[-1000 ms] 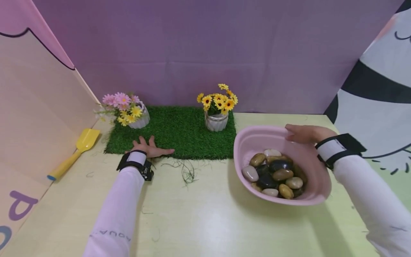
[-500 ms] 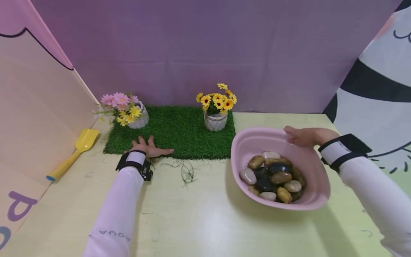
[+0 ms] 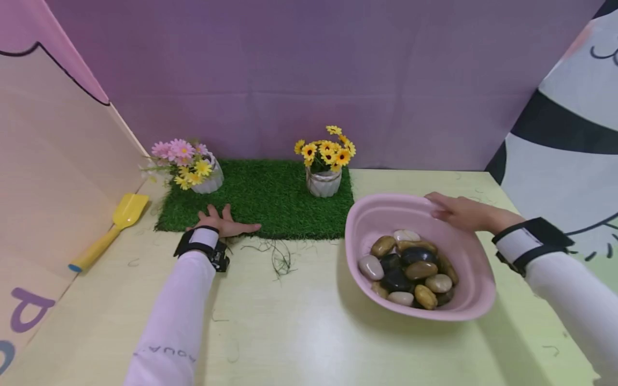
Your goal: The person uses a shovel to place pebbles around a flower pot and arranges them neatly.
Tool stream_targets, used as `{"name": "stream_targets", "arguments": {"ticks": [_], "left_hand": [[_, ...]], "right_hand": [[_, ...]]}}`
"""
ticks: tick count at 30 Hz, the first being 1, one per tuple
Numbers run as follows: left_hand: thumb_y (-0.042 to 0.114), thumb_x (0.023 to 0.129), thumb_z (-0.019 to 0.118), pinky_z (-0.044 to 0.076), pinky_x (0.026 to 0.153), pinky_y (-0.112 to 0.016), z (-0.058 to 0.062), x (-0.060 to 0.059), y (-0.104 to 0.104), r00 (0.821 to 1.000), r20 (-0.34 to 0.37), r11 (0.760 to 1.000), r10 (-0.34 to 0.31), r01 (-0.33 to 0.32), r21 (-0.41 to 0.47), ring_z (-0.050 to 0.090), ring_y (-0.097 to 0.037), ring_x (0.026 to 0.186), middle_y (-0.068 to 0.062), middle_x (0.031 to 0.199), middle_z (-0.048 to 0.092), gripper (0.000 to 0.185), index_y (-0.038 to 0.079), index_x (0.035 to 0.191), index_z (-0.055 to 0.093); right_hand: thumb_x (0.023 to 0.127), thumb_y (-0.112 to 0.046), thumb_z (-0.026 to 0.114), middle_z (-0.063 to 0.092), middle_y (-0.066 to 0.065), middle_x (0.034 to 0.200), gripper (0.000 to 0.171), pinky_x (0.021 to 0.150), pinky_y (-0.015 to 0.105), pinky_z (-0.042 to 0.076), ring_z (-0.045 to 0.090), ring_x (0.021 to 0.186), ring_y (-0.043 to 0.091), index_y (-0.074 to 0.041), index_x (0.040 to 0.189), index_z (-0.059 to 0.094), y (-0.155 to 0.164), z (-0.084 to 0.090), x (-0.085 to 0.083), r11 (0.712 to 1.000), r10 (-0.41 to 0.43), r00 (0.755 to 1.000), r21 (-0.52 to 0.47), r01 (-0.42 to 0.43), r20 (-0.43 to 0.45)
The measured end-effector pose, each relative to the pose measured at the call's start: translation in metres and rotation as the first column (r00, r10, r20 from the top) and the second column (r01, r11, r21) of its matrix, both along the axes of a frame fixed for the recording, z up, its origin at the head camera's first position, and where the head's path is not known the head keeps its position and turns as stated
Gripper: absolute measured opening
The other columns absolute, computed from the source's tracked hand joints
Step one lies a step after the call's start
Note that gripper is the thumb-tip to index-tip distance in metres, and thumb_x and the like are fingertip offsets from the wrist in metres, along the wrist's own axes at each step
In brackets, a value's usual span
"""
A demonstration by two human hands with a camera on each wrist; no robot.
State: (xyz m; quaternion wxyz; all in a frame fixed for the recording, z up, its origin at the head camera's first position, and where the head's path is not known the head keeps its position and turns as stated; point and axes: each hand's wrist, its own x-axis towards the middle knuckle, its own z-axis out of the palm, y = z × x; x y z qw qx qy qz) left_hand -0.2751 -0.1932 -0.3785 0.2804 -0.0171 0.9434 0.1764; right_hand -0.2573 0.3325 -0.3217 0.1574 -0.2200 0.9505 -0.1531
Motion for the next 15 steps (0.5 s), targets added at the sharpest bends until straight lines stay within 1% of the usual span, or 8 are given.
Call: {"name": "stream_targets", "arguments": {"ticks": [4,6,9,12,15], "left_hand": [[0.077,0.079,0.045,0.002,0.091,-0.083,0.000,0.001,0.000,1.000,-0.002,1.000,0.002,-0.002,-0.008,-0.020,-0.059,0.132,-0.036,0.147,-0.023,0.113,0.009,0.151,-0.009],[0.077,0.078,0.045,0.003,0.092,-0.083,-0.001,0.000,0.002,1.000,-0.006,1.000,-0.002,0.002,-0.007,-0.019,-0.059,0.132,-0.036,0.147,-0.023,0.114,0.009,0.151,-0.009],[0.078,0.078,0.045,0.004,0.094,-0.082,-0.001,0.001,0.004,1.000,-0.003,1.000,-0.003,0.003,-0.009,-0.019,-0.059,0.132,-0.035,0.147,-0.023,0.114,0.009,0.151,-0.009],[0.078,0.078,0.045,0.004,0.094,-0.081,-0.001,0.001,0.004,1.000,-0.012,1.000,-0.002,0.002,-0.017,-0.019,-0.059,0.132,-0.036,0.147,-0.023,0.114,0.008,0.151,-0.009],[0.078,0.078,0.045,0.003,0.095,-0.081,0.000,0.001,0.003,1.000,-0.017,1.000,0.006,-0.006,-0.018,-0.019,-0.059,0.132,-0.035,0.147,-0.024,0.114,0.009,0.151,-0.010]], "right_hand": [[0.102,-0.023,0.041,0.063,0.011,0.116,0.042,0.083,0.046,0.046,0.063,0.094,0.022,-0.015,0.143,0.035,0.007,-0.015,0.004,1.000,-0.015,0.993,-0.024,0.012,-0.118],[0.102,-0.023,0.042,0.064,0.011,0.113,0.044,0.079,0.044,0.047,0.063,0.085,0.018,-0.014,0.144,0.034,0.010,-0.020,0.008,0.999,-0.025,0.984,-0.035,0.019,-0.174],[0.101,-0.022,0.045,0.067,0.009,0.102,0.045,0.072,0.038,0.046,0.060,0.073,0.012,-0.013,0.144,0.036,0.010,-0.027,0.013,0.998,-0.034,0.970,-0.054,0.022,-0.243],[0.100,-0.023,0.047,0.067,0.008,0.097,0.046,0.070,0.035,0.045,0.058,0.069,0.010,-0.014,0.144,0.037,0.007,-0.031,0.015,0.997,-0.043,0.958,-0.067,0.025,-0.283],[0.099,-0.025,0.047,0.068,0.012,0.103,0.046,0.072,0.038,0.045,0.060,0.074,0.015,-0.013,0.143,0.039,0.002,-0.033,0.016,0.994,-0.077,0.955,-0.096,0.052,-0.287]]}}
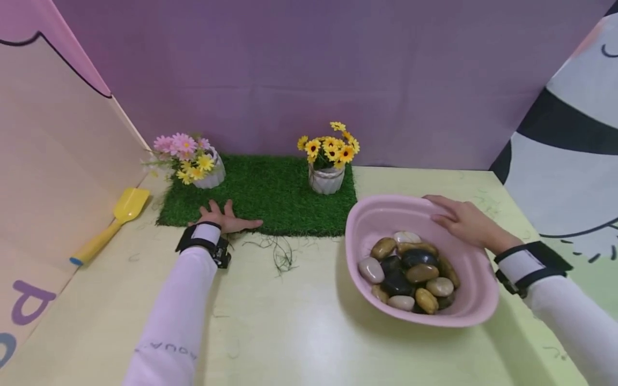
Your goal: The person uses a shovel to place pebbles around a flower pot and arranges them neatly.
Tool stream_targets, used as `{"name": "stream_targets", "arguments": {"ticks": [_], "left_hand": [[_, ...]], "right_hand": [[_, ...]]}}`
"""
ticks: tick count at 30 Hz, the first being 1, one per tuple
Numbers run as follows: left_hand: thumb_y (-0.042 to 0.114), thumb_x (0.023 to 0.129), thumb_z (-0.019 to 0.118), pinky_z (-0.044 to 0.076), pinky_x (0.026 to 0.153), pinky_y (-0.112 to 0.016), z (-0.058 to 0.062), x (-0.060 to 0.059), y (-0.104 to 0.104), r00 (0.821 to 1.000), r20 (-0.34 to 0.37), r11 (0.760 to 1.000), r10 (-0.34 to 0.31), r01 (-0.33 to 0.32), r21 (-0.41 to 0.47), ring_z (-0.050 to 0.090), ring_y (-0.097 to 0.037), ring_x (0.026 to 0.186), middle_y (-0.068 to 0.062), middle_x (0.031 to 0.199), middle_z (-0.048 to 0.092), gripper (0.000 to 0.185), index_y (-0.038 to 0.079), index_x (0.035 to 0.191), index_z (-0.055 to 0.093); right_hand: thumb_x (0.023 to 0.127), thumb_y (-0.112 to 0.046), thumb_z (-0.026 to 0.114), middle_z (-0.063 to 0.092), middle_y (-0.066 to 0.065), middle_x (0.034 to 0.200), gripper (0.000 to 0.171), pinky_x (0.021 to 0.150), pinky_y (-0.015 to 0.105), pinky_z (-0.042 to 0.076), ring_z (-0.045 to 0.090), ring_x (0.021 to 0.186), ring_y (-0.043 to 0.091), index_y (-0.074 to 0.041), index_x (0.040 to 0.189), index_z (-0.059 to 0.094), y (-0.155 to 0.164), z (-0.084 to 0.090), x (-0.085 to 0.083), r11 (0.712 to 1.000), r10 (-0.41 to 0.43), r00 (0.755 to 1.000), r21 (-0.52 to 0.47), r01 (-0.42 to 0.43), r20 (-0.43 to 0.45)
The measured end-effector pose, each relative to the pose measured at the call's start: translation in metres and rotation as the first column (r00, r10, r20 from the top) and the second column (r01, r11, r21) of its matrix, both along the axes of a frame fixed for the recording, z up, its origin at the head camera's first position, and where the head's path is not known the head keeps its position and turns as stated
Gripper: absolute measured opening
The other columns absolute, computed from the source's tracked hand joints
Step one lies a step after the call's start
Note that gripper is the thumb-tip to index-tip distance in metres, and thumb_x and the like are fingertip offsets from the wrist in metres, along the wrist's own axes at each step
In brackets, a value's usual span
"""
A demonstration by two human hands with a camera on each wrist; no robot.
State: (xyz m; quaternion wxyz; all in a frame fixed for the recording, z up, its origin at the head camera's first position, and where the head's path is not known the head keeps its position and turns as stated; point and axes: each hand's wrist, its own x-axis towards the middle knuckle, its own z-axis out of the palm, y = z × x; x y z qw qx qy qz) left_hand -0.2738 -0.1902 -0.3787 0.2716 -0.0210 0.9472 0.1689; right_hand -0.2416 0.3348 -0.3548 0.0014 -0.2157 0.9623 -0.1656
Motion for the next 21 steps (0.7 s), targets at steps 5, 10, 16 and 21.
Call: {"name": "stream_targets", "arguments": {"ticks": [5,10,16,21], "left_hand": [[0.078,0.078,0.045,0.001,0.095,-0.081,0.001,0.000,0.001,1.000,0.003,1.000,0.004,-0.004,0.012,-0.020,-0.057,0.133,-0.034,0.147,-0.024,0.113,0.009,0.151,-0.010],[0.078,0.078,0.045,0.001,0.093,-0.082,0.001,-0.001,0.000,1.000,0.014,1.000,-0.002,0.001,0.012,-0.021,-0.058,0.132,-0.034,0.147,-0.025,0.113,0.010,0.151,-0.010],[0.078,0.078,0.045,0.003,0.092,-0.082,0.002,-0.002,0.001,1.000,0.011,1.000,-0.005,0.005,-0.001,-0.020,-0.058,0.132,-0.035,0.147,-0.023,0.114,0.010,0.151,-0.010],[0.077,0.079,0.044,0.002,0.093,-0.082,0.002,-0.002,0.002,1.000,0.007,1.000,-0.002,0.002,-0.001,-0.020,-0.058,0.132,-0.035,0.147,-0.023,0.113,0.009,0.151,-0.009]], "right_hand": [[0.099,-0.028,0.048,0.065,0.020,0.113,0.046,0.080,0.048,0.045,0.063,0.090,0.030,-0.007,0.140,0.043,-0.004,0.002,0.004,0.996,-0.074,0.997,-0.038,0.075,0.026],[0.098,-0.031,0.049,0.068,0.015,0.104,0.043,0.076,0.044,0.047,0.063,0.088,0.029,-0.006,0.133,0.050,-0.007,0.002,0.005,0.991,-0.128,0.991,-0.046,0.129,0.032],[0.097,-0.035,0.050,0.067,0.009,0.089,0.034,0.067,0.034,0.046,0.061,0.076,0.020,-0.006,0.113,0.058,-0.011,0.003,0.008,0.985,-0.162,0.985,-0.053,0.165,0.056],[0.098,-0.038,0.048,0.055,0.004,0.070,0.032,0.058,0.028,0.042,0.052,0.063,0.017,-0.008,0.089,0.055,-0.023,0.004,0.010,0.984,-0.165,0.982,-0.058,0.171,0.094]]}}
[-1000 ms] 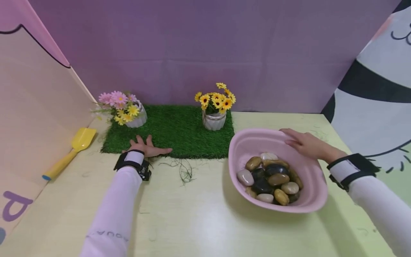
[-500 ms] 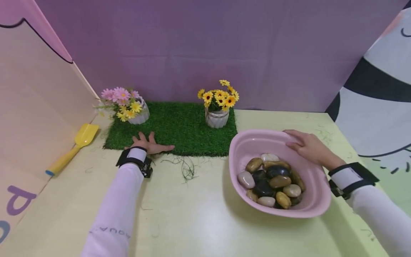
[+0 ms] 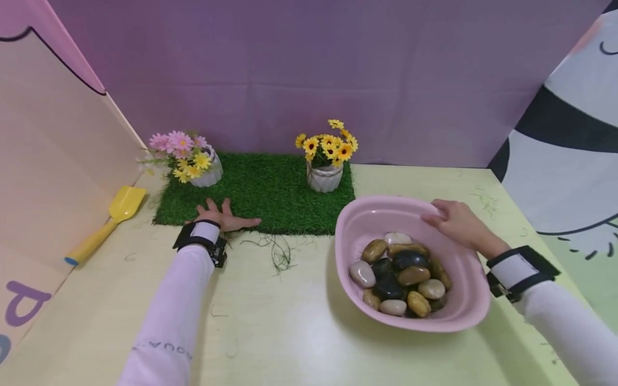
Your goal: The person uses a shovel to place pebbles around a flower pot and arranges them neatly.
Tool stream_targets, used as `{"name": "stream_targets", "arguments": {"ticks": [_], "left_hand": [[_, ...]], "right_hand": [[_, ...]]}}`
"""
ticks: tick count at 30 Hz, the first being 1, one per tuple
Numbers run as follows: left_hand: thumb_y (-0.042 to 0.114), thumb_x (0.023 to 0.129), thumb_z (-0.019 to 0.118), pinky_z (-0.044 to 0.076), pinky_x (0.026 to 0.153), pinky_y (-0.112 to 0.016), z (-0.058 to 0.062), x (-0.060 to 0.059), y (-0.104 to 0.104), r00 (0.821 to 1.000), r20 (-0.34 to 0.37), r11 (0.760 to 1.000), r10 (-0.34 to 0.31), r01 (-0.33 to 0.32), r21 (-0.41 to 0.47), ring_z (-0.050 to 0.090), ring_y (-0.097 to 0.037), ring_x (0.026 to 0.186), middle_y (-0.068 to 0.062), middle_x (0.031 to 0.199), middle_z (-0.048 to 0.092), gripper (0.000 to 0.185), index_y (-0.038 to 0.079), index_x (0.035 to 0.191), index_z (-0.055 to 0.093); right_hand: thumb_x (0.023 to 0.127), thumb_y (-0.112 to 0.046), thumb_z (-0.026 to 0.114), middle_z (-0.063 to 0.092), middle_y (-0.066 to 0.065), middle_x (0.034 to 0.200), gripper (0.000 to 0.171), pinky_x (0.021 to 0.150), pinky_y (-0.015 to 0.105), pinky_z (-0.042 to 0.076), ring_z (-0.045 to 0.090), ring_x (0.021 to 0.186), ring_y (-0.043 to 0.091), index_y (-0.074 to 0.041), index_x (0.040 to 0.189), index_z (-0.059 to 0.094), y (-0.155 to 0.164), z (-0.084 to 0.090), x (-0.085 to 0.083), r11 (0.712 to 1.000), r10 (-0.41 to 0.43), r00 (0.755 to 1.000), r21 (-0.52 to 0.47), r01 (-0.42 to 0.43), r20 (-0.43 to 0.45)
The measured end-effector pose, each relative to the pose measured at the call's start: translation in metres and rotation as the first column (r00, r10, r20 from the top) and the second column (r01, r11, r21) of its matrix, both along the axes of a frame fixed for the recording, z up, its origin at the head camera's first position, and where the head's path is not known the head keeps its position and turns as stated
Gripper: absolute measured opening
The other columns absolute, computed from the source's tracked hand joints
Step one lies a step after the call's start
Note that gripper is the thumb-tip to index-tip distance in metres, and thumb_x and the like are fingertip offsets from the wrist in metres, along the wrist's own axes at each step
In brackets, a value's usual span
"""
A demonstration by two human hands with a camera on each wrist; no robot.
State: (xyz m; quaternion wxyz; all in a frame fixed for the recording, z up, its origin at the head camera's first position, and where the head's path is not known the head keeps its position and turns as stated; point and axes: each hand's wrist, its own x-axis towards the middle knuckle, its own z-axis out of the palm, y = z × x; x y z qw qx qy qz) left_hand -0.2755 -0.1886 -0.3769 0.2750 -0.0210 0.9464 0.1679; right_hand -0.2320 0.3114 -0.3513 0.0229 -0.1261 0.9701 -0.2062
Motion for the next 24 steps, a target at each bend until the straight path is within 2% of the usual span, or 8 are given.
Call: {"name": "stream_targets", "arguments": {"ticks": [3,11,19,24], "left_hand": [[0.077,0.079,0.045,0.002,0.092,-0.082,0.000,0.000,0.001,1.000,-0.001,1.000,-0.001,0.001,0.000,-0.019,-0.058,0.132,-0.035,0.147,-0.023,0.112,0.010,0.151,-0.009],[0.078,0.078,0.045,0.002,0.093,-0.082,0.000,0.000,0.000,1.000,0.008,1.000,0.006,-0.007,0.005,-0.020,-0.058,0.133,-0.035,0.147,-0.023,0.113,0.010,0.151,-0.009],[0.077,0.079,0.045,0.001,0.094,-0.082,-0.001,0.000,0.001,1.000,0.013,1.000,0.011,-0.012,0.010,-0.020,-0.058,0.133,-0.035,0.147,-0.023,0.112,0.009,0.151,-0.009],[0.076,0.079,0.045,0.001,0.093,-0.082,0.000,0.000,0.000,1.000,0.006,1.000,0.004,-0.004,0.011,-0.020,-0.058,0.132,-0.035,0.147,-0.023,0.112,0.009,0.151,-0.008]], "right_hand": [[0.098,-0.038,0.048,0.049,0.003,0.066,0.033,0.055,0.027,0.040,0.049,0.061,0.017,-0.009,0.083,0.051,-0.009,0.000,0.002,1.000,0.009,1.000,-0.003,-0.009,0.006],[0.099,-0.032,0.048,0.050,0.002,0.066,0.028,0.056,0.027,0.040,0.049,0.060,0.015,-0.009,0.083,0.052,-0.032,-0.001,0.005,0.997,0.063,0.998,-0.039,-0.063,-0.021],[0.098,-0.032,0.049,0.055,0.004,0.073,0.027,0.059,0.029,0.042,0.052,0.064,0.016,-0.006,0.092,0.056,-0.040,-0.003,0.006,0.998,0.046,0.999,-0.040,-0.047,-0.025],[0.098,-0.032,0.049,0.051,0.004,0.068,0.028,0.058,0.029,0.041,0.050,0.061,0.016,-0.007,0.085,0.053,-0.045,-0.004,0.005,0.998,0.042,0.999,-0.047,-0.043,-0.027]]}}
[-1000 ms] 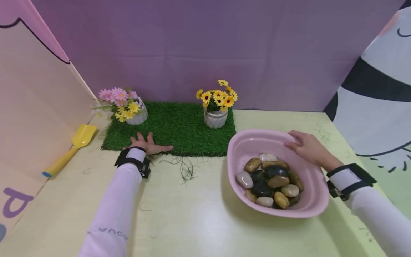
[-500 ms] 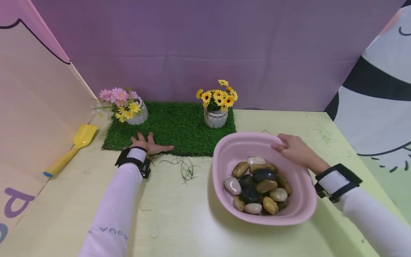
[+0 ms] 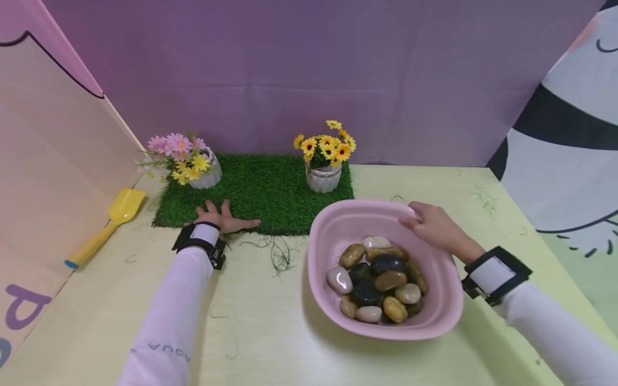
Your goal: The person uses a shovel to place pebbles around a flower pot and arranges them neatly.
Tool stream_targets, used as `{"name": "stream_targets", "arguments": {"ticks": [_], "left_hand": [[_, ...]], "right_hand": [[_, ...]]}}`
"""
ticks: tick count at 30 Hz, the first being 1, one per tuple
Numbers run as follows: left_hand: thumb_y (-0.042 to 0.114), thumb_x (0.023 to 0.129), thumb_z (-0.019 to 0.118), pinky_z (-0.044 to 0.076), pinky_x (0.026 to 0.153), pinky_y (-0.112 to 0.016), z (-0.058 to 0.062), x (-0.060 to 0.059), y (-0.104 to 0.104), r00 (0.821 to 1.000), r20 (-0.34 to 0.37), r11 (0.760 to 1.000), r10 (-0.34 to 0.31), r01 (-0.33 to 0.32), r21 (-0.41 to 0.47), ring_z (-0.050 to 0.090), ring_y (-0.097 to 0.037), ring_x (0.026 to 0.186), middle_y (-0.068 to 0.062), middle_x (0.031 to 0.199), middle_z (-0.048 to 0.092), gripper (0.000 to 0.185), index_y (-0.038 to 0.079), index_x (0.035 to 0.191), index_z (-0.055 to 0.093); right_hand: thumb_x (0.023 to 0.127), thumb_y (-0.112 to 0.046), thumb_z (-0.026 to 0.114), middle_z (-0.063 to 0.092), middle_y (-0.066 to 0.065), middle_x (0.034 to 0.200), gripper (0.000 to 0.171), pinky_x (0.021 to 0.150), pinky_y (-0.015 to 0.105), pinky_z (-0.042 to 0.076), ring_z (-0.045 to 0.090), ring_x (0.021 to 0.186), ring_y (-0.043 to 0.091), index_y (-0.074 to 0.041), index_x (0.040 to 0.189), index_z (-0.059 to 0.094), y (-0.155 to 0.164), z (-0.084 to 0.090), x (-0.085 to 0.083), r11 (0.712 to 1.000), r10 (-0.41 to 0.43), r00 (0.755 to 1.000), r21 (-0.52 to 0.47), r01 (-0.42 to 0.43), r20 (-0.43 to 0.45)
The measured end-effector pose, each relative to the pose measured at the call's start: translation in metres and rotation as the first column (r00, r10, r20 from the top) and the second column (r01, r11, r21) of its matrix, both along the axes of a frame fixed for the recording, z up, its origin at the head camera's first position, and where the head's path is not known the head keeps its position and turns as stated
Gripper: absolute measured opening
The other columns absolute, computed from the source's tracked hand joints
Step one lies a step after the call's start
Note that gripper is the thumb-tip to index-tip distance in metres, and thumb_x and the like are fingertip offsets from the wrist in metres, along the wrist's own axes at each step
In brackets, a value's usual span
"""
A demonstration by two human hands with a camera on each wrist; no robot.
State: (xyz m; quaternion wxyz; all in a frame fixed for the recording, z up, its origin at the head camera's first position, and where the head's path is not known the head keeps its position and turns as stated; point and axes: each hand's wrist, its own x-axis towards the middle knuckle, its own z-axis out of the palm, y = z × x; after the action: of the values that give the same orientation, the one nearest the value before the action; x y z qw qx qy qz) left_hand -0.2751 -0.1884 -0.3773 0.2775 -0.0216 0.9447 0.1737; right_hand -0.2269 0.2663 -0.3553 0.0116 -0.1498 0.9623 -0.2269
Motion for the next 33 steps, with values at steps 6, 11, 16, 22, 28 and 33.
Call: {"name": "stream_targets", "arguments": {"ticks": [6,11,16,22,28,33], "left_hand": [[0.078,0.078,0.044,0.000,0.092,-0.083,0.000,0.000,-0.003,1.000,0.003,1.000,-0.001,0.001,0.000,-0.020,-0.059,0.132,-0.035,0.147,-0.023,0.113,0.008,0.151,-0.008],[0.078,0.078,0.045,0.001,0.092,-0.082,-0.001,-0.001,-0.001,1.000,0.001,1.000,-0.002,0.002,-0.009,-0.020,-0.059,0.132,-0.035,0.147,-0.023,0.114,0.008,0.151,-0.009],[0.078,0.078,0.044,0.002,0.092,-0.083,-0.001,-0.001,0.000,1.000,-0.001,1.000,-0.004,0.004,-0.014,-0.020,-0.059,0.132,-0.035,0.147,-0.023,0.114,0.008,0.151,-0.009],[0.078,0.078,0.044,0.002,0.092,-0.083,-0.001,-0.002,0.001,1.000,-0.005,1.000,-0.002,0.001,-0.022,-0.020,-0.058,0.132,-0.035,0.147,-0.023,0.113,0.009,0.151,-0.010],[0.078,0.078,0.044,0.002,0.092,-0.083,-0.001,-0.002,0.001,1.000,-0.004,1.000,0.002,-0.002,-0.023,-0.021,-0.058,0.132,-0.035,0.147,-0.024,0.114,0.009,0.150,-0.010],[0.077,0.079,0.045,0.003,0.092,-0.083,-0.001,-0.002,0.001,1.000,-0.003,1.000,0.004,-0.004,-0.021,-0.020,-0.058,0.132,-0.035,0.147,-0.024,0.113,0.008,0.150,-0.010]], "right_hand": [[0.098,-0.030,0.049,0.047,0.003,0.064,0.029,0.057,0.029,0.039,0.047,0.058,0.016,-0.008,0.080,0.050,-0.010,0.000,0.000,1.000,-0.010,1.000,-0.003,0.010,0.026],[0.098,-0.031,0.050,0.046,0.003,0.063,0.029,0.056,0.029,0.040,0.047,0.056,0.016,-0.009,0.078,0.048,-0.016,0.000,0.000,1.000,-0.018,1.000,0.014,0.018,0.024],[0.097,-0.030,0.050,0.047,0.003,0.063,0.029,0.054,0.029,0.041,0.049,0.055,0.016,-0.009,0.078,0.049,-0.021,-0.001,0.002,1.000,-0.020,0.999,0.012,0.020,0.032],[0.097,-0.029,0.050,0.044,0.002,0.061,0.029,0.052,0.028,0.039,0.046,0.053,0.016,-0.009,0.076,0.047,-0.028,-0.001,0.002,0.999,-0.016,1.000,0.031,0.015,0.005],[0.097,-0.027,0.050,0.043,0.002,0.060,0.028,0.051,0.028,0.037,0.044,0.053,0.016,-0.009,0.076,0.047,-0.036,-0.003,0.003,0.999,-0.016,1.000,0.041,0.016,-0.009],[0.097,-0.027,0.051,0.043,0.002,0.060,0.028,0.051,0.027,0.036,0.043,0.052,0.015,-0.009,0.076,0.047,-0.043,-0.001,0.005,0.999,-0.007,1.000,0.038,0.007,-0.016]]}}
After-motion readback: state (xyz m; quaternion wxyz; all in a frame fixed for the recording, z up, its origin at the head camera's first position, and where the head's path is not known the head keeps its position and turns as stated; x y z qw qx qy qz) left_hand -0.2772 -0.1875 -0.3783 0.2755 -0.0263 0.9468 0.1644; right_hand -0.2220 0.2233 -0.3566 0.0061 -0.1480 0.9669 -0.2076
